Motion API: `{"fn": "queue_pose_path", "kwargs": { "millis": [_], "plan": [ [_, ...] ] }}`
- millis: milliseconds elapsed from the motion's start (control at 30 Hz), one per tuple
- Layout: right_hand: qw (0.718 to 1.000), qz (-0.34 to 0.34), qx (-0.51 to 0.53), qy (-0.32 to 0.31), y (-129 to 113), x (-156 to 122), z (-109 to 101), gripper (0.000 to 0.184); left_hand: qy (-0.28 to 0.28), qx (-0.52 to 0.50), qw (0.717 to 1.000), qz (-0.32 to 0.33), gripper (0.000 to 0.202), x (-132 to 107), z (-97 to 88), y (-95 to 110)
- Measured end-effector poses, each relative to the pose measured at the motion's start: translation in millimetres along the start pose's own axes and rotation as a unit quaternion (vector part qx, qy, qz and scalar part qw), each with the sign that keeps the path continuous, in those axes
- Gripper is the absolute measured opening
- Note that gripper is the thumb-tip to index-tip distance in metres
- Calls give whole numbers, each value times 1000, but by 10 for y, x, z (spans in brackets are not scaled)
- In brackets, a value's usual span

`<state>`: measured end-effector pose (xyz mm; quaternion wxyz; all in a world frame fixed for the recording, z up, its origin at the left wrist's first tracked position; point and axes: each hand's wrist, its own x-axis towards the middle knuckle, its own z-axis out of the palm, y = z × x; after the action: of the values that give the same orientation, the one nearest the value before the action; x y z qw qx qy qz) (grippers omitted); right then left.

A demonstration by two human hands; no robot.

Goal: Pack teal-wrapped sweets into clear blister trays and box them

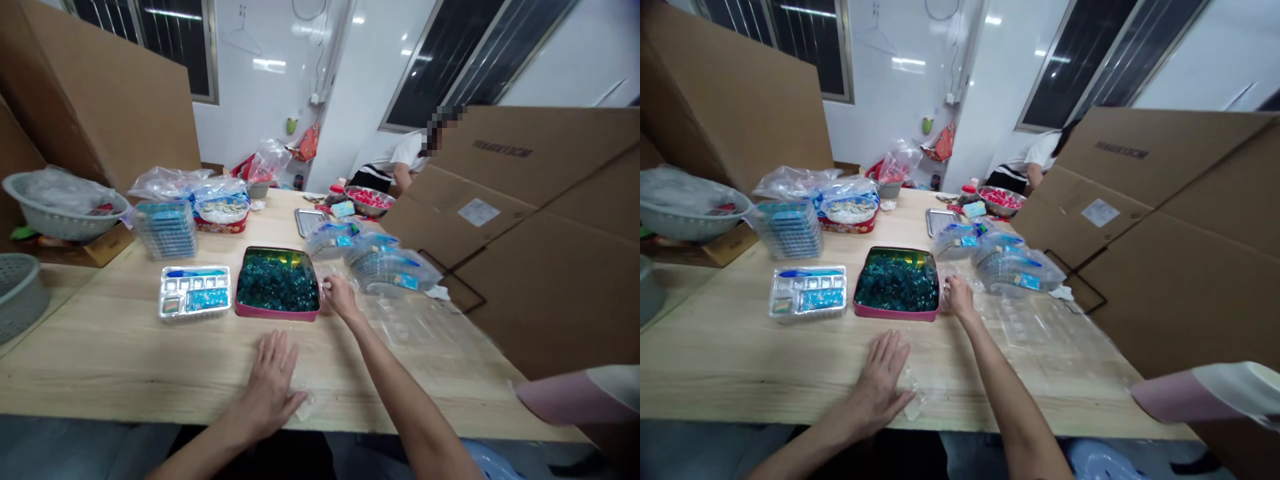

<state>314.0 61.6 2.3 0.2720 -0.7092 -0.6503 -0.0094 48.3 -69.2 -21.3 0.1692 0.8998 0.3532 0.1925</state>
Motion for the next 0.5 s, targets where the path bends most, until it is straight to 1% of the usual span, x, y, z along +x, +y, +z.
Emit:
{"fn": "queue_pose_path", "kwargs": {
  "millis": [33, 100, 167, 233, 300, 367, 400, 433, 467, 500],
  "plan": [
    [1000, 1, -5, -1, 6, 19, 39, 17, -21, -11, 1000, 14, 73, 25, -5, 88],
    [1000, 2, -12, 8, -24, 30, 33, 17, -74, -33, 996, 36, 71, 68, 0, 239],
    [1000, 4, -16, 26, -84, 1, -69, 19, -114, -45, 991, 48, 65, 79, 11, 318],
    [999, -12, -1, 53, -160, -102, -228, 19, -124, -49, 990, 49, 60, 46, 5, 302],
    [993, -64, 43, 93, -241, -322, -398, 19, -110, -50, 992, 36, 53, -26, -46, 189],
    [976, -142, 100, 130, -312, -662, -533, 14, -87, -55, 995, 14, 39, -120, -156, 4],
    [969, -174, 112, 131, -338, -866, -576, 10, -77, -59, 995, 5, 29, -169, -230, -106],
    [965, -203, 114, 122, -355, -1081, -600, 11, -71, -62, 996, -1, 20, -219, -313, -219],
    [961, -227, 112, 108, -362, -1296, -605, 16, -67, -65, 996, -1, 14, -266, -397, -331],
    [958, -248, 114, 89, -359, -1500, -592, 22, -65, -67, 996, 2, 14, -311, -475, -437]
  ]
}}
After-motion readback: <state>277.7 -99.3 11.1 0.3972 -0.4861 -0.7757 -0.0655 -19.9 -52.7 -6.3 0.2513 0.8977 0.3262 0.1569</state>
